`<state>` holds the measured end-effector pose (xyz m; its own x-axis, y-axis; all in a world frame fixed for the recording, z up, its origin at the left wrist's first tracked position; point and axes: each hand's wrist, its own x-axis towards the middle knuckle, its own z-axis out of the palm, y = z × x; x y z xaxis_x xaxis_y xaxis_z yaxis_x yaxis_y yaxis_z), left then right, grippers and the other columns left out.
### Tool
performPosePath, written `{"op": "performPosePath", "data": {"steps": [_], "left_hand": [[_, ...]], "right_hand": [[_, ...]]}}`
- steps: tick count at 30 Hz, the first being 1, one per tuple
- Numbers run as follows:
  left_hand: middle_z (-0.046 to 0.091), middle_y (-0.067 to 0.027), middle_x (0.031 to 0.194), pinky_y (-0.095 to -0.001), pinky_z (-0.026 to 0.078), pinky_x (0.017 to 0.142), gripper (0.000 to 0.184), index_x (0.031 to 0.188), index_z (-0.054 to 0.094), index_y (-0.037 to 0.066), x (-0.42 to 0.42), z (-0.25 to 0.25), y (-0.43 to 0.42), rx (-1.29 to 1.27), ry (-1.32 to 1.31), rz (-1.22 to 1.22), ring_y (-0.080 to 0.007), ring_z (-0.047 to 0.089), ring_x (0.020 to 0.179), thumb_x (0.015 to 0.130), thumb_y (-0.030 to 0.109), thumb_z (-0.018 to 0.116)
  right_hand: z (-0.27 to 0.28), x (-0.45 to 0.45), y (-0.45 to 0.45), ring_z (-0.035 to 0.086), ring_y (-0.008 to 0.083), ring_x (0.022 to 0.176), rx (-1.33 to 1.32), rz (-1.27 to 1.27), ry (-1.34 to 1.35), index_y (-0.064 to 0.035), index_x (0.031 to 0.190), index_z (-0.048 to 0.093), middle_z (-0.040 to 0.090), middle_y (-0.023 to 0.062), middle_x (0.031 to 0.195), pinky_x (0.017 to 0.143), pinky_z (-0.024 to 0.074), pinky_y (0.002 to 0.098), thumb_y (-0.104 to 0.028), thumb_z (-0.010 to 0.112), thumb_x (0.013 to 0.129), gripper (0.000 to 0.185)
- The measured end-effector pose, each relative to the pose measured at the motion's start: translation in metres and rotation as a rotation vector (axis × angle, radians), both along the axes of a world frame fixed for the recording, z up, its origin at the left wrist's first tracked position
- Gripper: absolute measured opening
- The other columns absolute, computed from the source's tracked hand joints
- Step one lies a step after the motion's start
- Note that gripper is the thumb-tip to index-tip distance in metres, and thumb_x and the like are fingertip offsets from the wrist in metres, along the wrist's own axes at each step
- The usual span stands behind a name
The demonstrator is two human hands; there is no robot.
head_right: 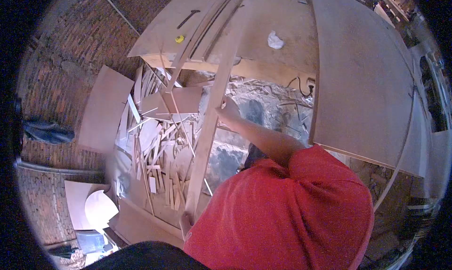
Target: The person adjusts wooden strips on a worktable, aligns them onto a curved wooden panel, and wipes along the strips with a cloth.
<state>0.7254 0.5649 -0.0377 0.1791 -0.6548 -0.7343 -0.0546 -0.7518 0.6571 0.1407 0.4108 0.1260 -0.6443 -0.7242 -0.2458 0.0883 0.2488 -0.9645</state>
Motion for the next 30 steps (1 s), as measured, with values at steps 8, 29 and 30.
{"op": "performPosePath", "data": {"steps": [8,29,30], "left_hand": [[0.07,-0.0153,0.097,-0.0374,0.054,0.071,0.046,0.101,0.071,-0.007,-0.068,0.047,-0.075,-0.117,-0.535,0.346,-0.0236,0.066,0.086,0.094,0.038,0.07],[0.068,-0.0156,0.11,-0.0414,0.062,0.074,0.036,0.113,0.066,-0.004,-0.183,0.079,-0.247,-0.193,-0.369,0.402,-0.026,0.068,0.099,0.097,0.027,0.071],[0.068,-0.0157,0.113,-0.0431,0.061,0.078,0.038,0.116,0.066,-0.004,-0.174,0.07,-0.25,-0.164,-0.38,0.36,-0.0259,0.068,0.099,0.096,0.027,0.072]], "right_hand": [[-0.076,-0.045,-0.096,0.061,0.0194,0.052,0.089,0.101,-0.201,-0.0016,0.132,0.053,0.066,0.0119,0.077,0.041,0.0475,0.0355,-0.013,0.072,0.087,0.05],[-0.108,-0.162,-0.225,0.061,0.0175,0.054,0.189,0.26,-0.011,-0.0146,0.165,0.002,0.062,0.0063,0.069,0.046,0.0501,0.0333,-0.011,0.076,0.085,0.108],[-0.105,-0.161,-0.226,0.061,0.0176,0.055,0.179,0.257,-0.017,-0.0145,0.165,0.002,0.061,0.0062,0.069,0.046,0.0509,0.0328,-0.011,0.076,0.085,0.109]]}}
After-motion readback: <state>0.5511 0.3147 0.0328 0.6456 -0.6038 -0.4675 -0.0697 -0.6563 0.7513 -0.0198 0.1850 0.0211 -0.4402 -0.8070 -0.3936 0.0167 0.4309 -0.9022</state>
